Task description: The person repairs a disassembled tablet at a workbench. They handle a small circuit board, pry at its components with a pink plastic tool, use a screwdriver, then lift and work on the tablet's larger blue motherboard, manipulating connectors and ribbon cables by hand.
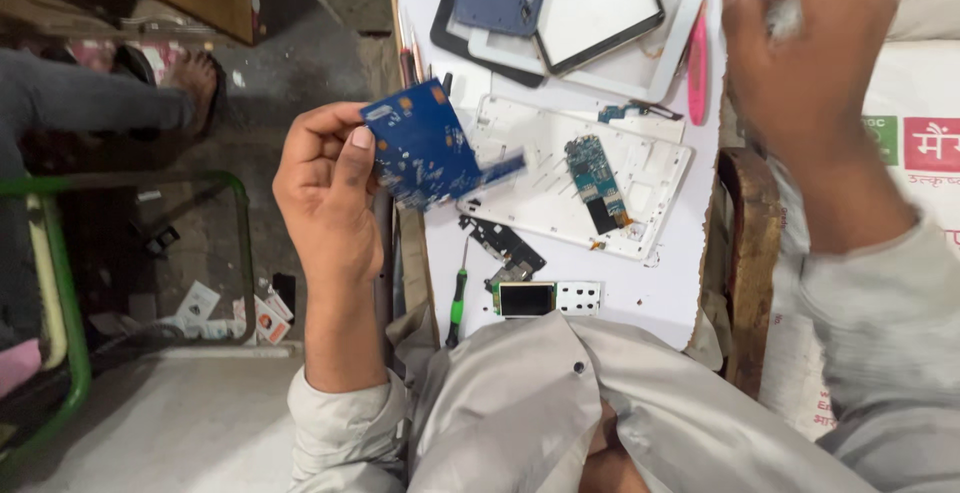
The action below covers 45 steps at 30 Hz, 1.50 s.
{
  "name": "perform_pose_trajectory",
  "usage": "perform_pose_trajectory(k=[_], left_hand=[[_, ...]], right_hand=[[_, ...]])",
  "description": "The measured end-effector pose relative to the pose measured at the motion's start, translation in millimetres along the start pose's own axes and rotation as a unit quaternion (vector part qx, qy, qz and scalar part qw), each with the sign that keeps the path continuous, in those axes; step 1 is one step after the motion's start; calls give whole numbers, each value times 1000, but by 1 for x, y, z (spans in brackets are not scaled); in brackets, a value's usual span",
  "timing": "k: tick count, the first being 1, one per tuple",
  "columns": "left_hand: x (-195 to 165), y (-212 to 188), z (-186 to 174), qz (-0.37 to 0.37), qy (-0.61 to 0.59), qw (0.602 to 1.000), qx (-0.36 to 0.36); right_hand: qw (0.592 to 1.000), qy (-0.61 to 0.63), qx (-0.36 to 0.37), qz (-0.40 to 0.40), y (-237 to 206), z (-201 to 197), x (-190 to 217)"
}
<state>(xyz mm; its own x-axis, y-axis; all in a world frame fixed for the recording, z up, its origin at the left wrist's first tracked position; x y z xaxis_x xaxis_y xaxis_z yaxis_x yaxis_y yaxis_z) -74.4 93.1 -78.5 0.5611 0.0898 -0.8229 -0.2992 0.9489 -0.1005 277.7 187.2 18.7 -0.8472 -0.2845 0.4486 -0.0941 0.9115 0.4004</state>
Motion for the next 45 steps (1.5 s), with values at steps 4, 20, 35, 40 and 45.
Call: perform_pose_trajectory(k=[4, 20, 35, 40, 45], left_hand=[[18, -7, -8, -1, 77, 997, 19], [-40, -91, 109, 270, 211, 852, 397], [-16, -111, 119, 393, 334, 760, 396], [-14, -111, 114, 399, 338, 759, 389], [-12, -113, 110, 398, 354, 759, 374]], right_hand=[[977, -111, 90, -159, -91, 21, 44], [990, 109, 91, -4, -142, 12, 49], [965, 251, -72, 39, -174, -2, 9], [948, 304, -50, 78, -183, 5, 1], [947, 303, -49, 90, -190, 9, -4]])
Point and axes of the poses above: each hand's wrist, its own y-axis towards the middle knuckle, its own z-axis out of the palm, x = y × z, the point moved 8 cm from there along y, towards the middle knuckle, and after that the axes turned 14 degrees about -y, right-handed, at the moved point
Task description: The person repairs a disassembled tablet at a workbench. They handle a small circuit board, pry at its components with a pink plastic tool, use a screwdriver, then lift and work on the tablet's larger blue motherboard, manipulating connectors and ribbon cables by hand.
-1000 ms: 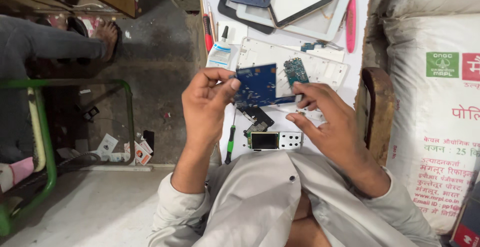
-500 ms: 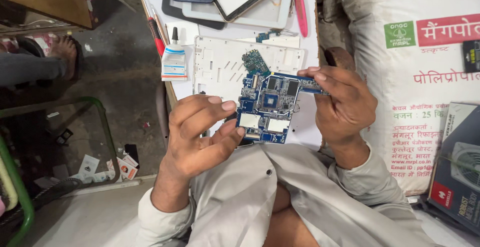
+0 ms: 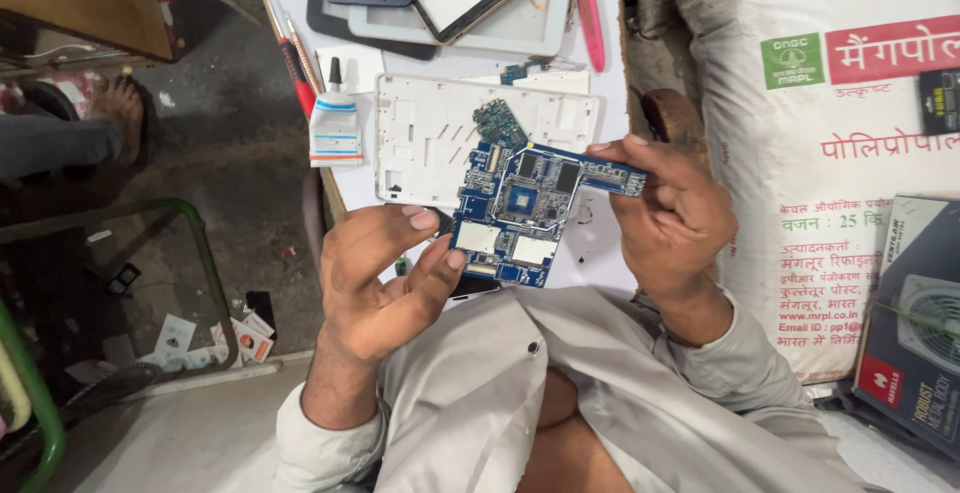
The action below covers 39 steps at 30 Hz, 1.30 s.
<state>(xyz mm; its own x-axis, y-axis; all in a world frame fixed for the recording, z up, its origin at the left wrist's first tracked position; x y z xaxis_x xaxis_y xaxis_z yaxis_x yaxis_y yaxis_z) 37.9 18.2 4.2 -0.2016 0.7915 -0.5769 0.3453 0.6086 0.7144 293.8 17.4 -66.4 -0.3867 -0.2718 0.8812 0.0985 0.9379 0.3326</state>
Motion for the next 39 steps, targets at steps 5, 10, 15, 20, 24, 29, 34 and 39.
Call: perform_pose_trajectory(k=[5, 10, 15, 20, 24, 29, 34, 39], left_hand=[[5, -7, 0, -20, -2, 1000, -5], [9, -13, 3, -31, -2, 999, -15], [9, -14, 5, -29, 6, 1000, -10], [18, -17, 13, -70, -58, 996, 0], [29, -26, 20, -141, -117, 983, -8], [43, -42, 35, -281, -332, 894, -109], [54, -49, 55, -391, -511, 746, -170], [60, -49, 69, -453, -483, 733, -156]], right_hand=[[1000, 4, 12, 15, -5, -1, -5], [994, 79, 53, 55, -6, 0, -9], [981, 168, 85, 46, -1, 4, -4], [961, 257, 33, 93, 0, 7, -16], [953, 273, 15, 132, -2, 5, -26], [939, 292, -14, 178, -1, 3, -35], [928, 308, -20, 210, 0, 6, -37], [927, 304, -19, 220, 1, 6, -36]])
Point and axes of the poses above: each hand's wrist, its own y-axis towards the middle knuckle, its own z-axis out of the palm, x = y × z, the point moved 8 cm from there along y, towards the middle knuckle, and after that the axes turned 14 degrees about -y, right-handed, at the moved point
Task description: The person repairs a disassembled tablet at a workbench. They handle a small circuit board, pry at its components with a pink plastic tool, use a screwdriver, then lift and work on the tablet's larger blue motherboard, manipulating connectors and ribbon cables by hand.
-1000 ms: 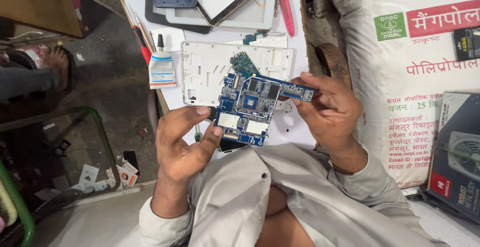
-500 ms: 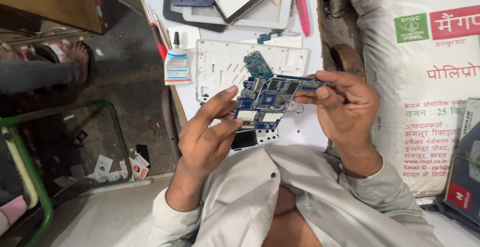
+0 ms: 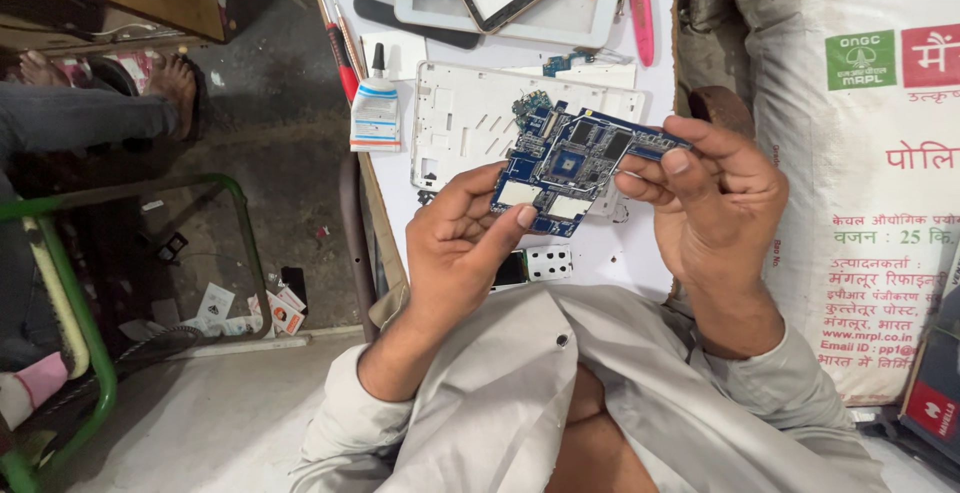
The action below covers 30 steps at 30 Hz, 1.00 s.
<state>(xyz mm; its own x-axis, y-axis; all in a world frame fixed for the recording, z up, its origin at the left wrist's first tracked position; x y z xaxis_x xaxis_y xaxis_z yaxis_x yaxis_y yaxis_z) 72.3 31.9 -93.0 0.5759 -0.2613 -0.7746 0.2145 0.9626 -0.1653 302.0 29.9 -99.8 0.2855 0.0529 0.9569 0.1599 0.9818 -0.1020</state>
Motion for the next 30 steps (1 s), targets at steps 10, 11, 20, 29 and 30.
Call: perform_pose_trajectory(k=[10, 11, 20, 29, 30], left_hand=[[1, -3, -1, -20, 2, 1000, -19], [0, -4, -1, -19, 7, 1000, -20], [-1, -6, -4, 22, 15, 999, -36], [-2, -6, -3, 47, 0, 997, -61], [-3, -7, -2, 49, -5, 997, -59]], right_hand=[[999, -22, 18, -19, -3, 4, 6], [999, -26, 20, -22, -4, 5, 7], [998, -34, 31, -34, -9, 10, 9], [999, -6, 36, -3, -14, 15, 0], [999, -2, 36, 2, -14, 15, -1]])
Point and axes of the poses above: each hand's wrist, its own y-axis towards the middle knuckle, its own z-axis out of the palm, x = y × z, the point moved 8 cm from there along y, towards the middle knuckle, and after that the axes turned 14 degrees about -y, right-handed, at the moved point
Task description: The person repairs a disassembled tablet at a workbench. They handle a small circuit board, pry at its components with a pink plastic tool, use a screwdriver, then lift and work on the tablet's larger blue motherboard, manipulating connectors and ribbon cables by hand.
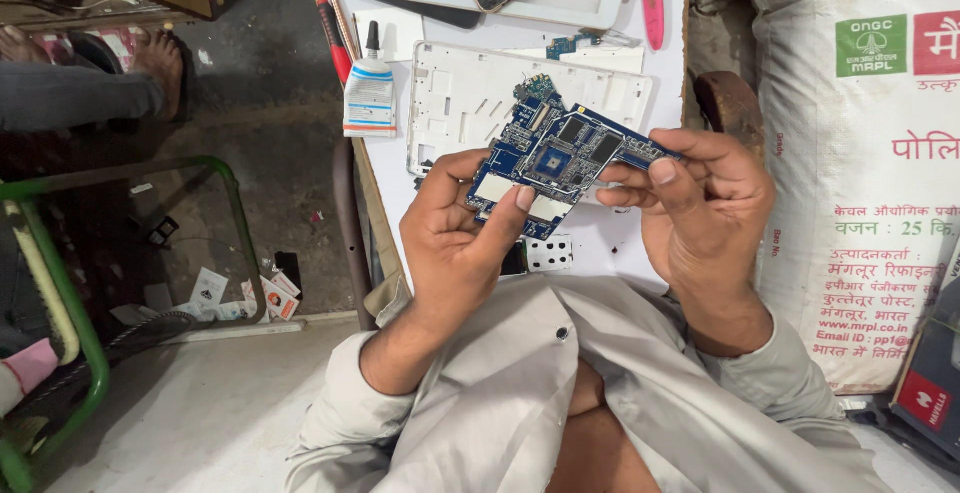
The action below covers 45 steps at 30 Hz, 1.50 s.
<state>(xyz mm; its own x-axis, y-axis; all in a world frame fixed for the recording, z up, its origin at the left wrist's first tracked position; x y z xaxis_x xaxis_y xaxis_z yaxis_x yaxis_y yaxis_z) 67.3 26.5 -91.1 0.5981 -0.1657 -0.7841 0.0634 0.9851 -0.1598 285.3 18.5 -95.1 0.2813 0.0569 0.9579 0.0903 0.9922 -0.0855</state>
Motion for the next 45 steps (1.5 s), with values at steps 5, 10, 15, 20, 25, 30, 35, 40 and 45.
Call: perform_pose_trajectory(k=[5, 10, 15, 20, 25, 30, 35, 40, 45], left_hand=[[-2, 0, 1, -3, 21, 1000, -4], [-3, 2, 2, -15, 1, 1000, -13], [-20, 10, -5, 29, 21, 999, -23], [-30, 15, -9, 76, 51, 996, -21], [-42, 26, -9, 98, 45, 993, -41], [-61, 37, -4, 146, 33, 989, -20], [-58, 39, -6, 113, 25, 993, -14], [-54, 50, -13, 132, 49, 990, -13], [-37, 60, -38, 197, 60, 974, -91]], right_hand=[[1000, 8, 0, -2, -1, -4, -5], [991, -109, -5, -76, 3, 9, 23], [926, -220, 180, -247, 3, 50, 110], [663, -51, 723, -191, -71, 80, 125], [644, -17, 709, -289, -84, 75, 135], [646, -188, 735, -86, -92, 88, 110], [709, -108, 680, -151, -88, 115, 124], [703, -176, 672, -153, -102, 140, 90], [663, -148, 717, -158, -114, 132, 66]])
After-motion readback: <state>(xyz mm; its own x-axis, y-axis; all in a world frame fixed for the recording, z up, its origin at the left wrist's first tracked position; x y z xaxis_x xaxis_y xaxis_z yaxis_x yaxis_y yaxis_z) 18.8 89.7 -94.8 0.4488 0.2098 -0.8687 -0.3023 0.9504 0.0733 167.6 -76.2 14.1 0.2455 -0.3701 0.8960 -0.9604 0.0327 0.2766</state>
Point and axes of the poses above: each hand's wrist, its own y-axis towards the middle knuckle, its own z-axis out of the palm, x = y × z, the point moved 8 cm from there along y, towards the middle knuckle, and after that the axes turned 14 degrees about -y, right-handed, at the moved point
